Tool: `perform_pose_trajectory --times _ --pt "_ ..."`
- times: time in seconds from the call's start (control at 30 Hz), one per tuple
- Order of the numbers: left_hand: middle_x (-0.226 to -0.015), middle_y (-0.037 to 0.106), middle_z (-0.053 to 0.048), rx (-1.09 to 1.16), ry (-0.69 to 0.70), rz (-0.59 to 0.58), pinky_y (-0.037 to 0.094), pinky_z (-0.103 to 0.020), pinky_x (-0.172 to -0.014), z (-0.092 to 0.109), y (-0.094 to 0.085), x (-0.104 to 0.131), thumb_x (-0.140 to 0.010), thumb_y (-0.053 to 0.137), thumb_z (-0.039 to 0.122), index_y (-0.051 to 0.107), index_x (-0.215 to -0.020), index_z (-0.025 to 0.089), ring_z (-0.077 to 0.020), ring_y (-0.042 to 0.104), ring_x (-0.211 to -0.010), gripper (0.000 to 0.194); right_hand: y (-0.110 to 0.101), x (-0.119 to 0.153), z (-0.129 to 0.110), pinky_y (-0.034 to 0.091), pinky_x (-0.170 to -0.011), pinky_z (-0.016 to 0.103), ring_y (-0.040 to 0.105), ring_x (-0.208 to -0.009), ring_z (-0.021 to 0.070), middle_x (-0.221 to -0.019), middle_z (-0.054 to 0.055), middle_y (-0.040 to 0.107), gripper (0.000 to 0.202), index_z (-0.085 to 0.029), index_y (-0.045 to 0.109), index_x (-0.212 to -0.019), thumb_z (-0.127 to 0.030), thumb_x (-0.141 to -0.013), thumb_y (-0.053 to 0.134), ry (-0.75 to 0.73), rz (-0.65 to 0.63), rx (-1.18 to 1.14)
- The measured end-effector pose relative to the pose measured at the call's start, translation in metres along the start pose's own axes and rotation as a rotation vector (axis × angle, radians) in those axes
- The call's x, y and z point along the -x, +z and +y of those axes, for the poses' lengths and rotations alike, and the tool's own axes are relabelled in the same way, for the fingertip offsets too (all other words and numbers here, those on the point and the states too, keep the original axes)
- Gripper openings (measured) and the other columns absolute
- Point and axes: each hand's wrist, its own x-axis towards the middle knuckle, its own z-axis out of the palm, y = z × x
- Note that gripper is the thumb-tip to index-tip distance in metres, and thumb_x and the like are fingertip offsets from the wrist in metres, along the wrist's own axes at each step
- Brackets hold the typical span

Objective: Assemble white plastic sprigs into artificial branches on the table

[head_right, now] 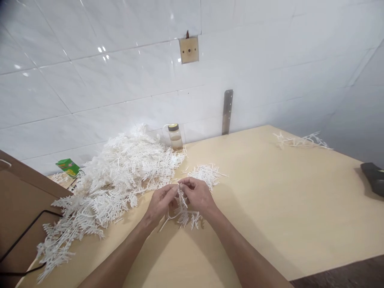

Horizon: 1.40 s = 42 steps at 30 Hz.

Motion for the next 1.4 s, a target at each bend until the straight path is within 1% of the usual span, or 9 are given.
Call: perform_pose_trajectory --times 0.17,0.27,0.37,0.5,0.6,0.8,0.93,1.17,1.4 --pt "-0.064 0.062 -0.002 0.008 -0.054 -0.035 0.041 -0.022 -0.049 0.008 0.003 -0.006 -0.075 0.068 0.054 0.068 -0.089 0.014 -0.0111 0.052 -0.050 0.042 -0.001 0.000 -0.013 0.046 -0.043 0.023 0.052 -0.047 0.0098 -0.066 0.000 0.065 0.021 -0.018 0.069 -0.081 -0.038 -0.075 0.069 0.021 -0.008 0.014" --pt "-0.068 0.063 -0.003 0.123 -0.099 -0.144 0.040 -0.022 -0.051 0.013 -0.001 -0.009 -0.068 0.076 0.042 0.068 -0.091 0.013 -0.0109 0.052 -0.053 0.038 -0.008 -0.005 -0.018 0.048 -0.046 0.023 0.053 -0.050 0.0093 -0.065 0.000 0.063 0.026 -0.016 0.070 -0.081 -0.042 -0.076 0.069 0.028 -0.071 -0.032" --pt "-0.067 0.062 -0.002 0.178 -0.123 -0.217 0.037 -0.022 -0.052 0.017 -0.007 -0.010 -0.066 0.073 0.029 0.069 -0.085 0.013 -0.0100 0.050 -0.055 0.025 -0.017 -0.012 -0.020 0.047 -0.049 0.022 0.052 -0.052 0.0086 -0.061 -0.001 0.057 0.030 -0.014 0.071 -0.082 -0.043 -0.074 0.073 0.066 -0.177 -0.080" --pt "-0.055 0.051 0.003 0.157 -0.137 -0.123 0.030 -0.020 -0.049 0.011 -0.010 -0.015 -0.067 0.062 0.021 0.067 -0.071 0.014 -0.0074 0.041 -0.050 0.009 -0.022 -0.020 -0.016 0.047 -0.047 0.023 0.051 -0.052 0.0094 -0.060 -0.002 0.055 0.029 -0.014 0.070 -0.082 -0.041 -0.073 0.074 0.087 -0.211 -0.028" --pt "-0.053 0.044 0.005 0.139 -0.115 -0.103 0.029 -0.020 -0.048 -0.001 -0.007 -0.022 -0.070 0.060 0.023 0.063 -0.066 0.015 -0.0069 0.037 -0.048 0.010 -0.023 -0.025 -0.008 0.047 -0.047 0.023 0.050 -0.052 0.0091 -0.061 -0.002 0.056 0.029 -0.015 0.068 -0.078 -0.044 -0.074 0.073 0.061 -0.217 -0.030" --pt "-0.063 0.056 0.001 0.130 -0.044 -0.094 0.037 -0.021 -0.051 -0.026 -0.002 -0.027 -0.076 0.065 0.034 0.068 -0.085 0.013 -0.0083 0.045 -0.051 0.023 -0.029 -0.028 0.006 0.046 -0.046 0.022 0.052 -0.056 0.0103 -0.066 -0.001 0.057 0.036 -0.016 0.070 -0.089 -0.048 -0.074 0.072 0.058 -0.251 -0.118" --pt "-0.063 0.059 0.000 0.022 -0.025 -0.002 0.040 -0.022 -0.051 -0.035 -0.002 -0.024 -0.080 0.061 0.033 0.069 -0.086 0.014 -0.0094 0.047 -0.050 0.022 -0.025 -0.024 0.014 0.046 -0.044 0.022 0.053 -0.057 0.0105 -0.072 0.000 0.059 0.037 -0.017 0.066 -0.094 -0.049 -0.077 0.070 0.058 -0.295 -0.186" --pt "-0.067 0.059 0.000 -0.344 0.195 0.184 0.040 -0.024 -0.062 -0.040 0.003 -0.022 -0.080 0.053 0.021 0.069 -0.074 0.018 -0.0128 0.053 -0.064 0.017 -0.014 -0.018 0.026 0.047 -0.043 0.025 0.053 -0.045 0.0126 -0.053 -0.002 0.056 0.037 -0.020 0.055 -0.075 -0.056 -0.080 0.063 0.063 -0.069 -0.054" --pt "-0.061 0.053 0.001 -0.537 0.268 0.257 0.036 -0.025 -0.059 -0.044 0.007 -0.022 -0.077 0.052 0.015 0.059 -0.062 0.018 -0.0122 0.048 -0.059 0.016 -0.014 -0.010 0.019 0.049 -0.044 0.027 0.057 -0.043 0.0142 -0.055 -0.001 0.062 0.033 -0.019 0.061 -0.078 -0.052 -0.081 0.062 0.038 -0.052 0.070"
